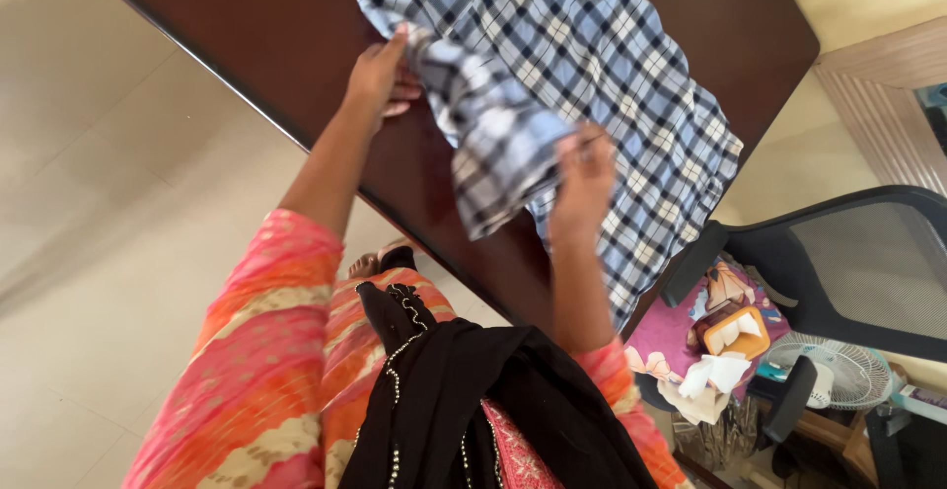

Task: The person retrieves a plaid shirt from a mesh laundry basket, lays it on a table, and smooths it out. They then button the shirt and fold it neatly on the table.

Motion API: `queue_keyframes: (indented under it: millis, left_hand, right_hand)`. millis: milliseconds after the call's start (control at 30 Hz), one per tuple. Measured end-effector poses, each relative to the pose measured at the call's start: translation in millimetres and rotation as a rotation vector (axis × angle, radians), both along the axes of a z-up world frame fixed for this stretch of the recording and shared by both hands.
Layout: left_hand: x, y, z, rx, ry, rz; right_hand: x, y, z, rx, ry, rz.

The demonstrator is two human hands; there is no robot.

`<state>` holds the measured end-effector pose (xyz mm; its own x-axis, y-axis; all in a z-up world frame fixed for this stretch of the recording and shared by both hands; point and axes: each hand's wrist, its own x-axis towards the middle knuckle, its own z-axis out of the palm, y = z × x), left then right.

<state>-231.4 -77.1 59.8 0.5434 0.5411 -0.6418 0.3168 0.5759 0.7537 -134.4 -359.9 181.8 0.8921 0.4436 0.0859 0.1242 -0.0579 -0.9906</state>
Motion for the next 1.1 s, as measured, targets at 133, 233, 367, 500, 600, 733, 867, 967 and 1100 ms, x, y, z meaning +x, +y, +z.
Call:
queue_keyframes:
  millis: [133, 233, 367, 500, 600, 733, 867, 967, 1100]
  left_hand:
    - [-60.2, -5.2, 5.7, -0.170, 0.017, -0.066]
    - [-105.5, -27.0, -2.0, -0.064, 0.130, -0.076]
    - [-132.1, -47.1, -28.2, 0.190, 0.173, -0.065]
    - [-133.2, -51.8, -35.5, 0.251, 0.046, 0.064]
    - [-135.4, -52.3, -27.5, -0.044, -0.072, 0.193]
    - [-125.9, -52.6, -17.0, -0.066, 0.037, 0.068]
    - [-111.0, -45.2, -15.5, -0.087, 0.077, -0.016]
    - [-110.3, -41.7, -19.4, -0.127, 0.106, 0.010]
    - [-118.5, -38.1, -25.5, -0.065, 0.086, -0.033]
  right_hand:
    - [-95.7, 12.2, -33.0, -0.099, 0.307, 0.565]
    - [-133.2, 30.1, -49.9, -0.175, -0.072, 0.712]
    - [-116.3, 24.2, -70.9, -0.349, -0.061, 0.851]
    - [-47.1, -38.0, -92.5, -0.304, -0.160, 0.331]
    - [3.8, -100.9, -112.3, -0.533, -0.483, 0.008]
    - [44.6, -176.3, -138.5, -0.834, -0.575, -0.096]
    - [52.3, -208.0, -160.4, -0.947, -0.547, -0.166]
    - [50.0, -210.9, -170.1, -0.985, -0.555, -0.188]
    - [50.8, -210.4, -170.8, -0.979, -0.559, -0.198]
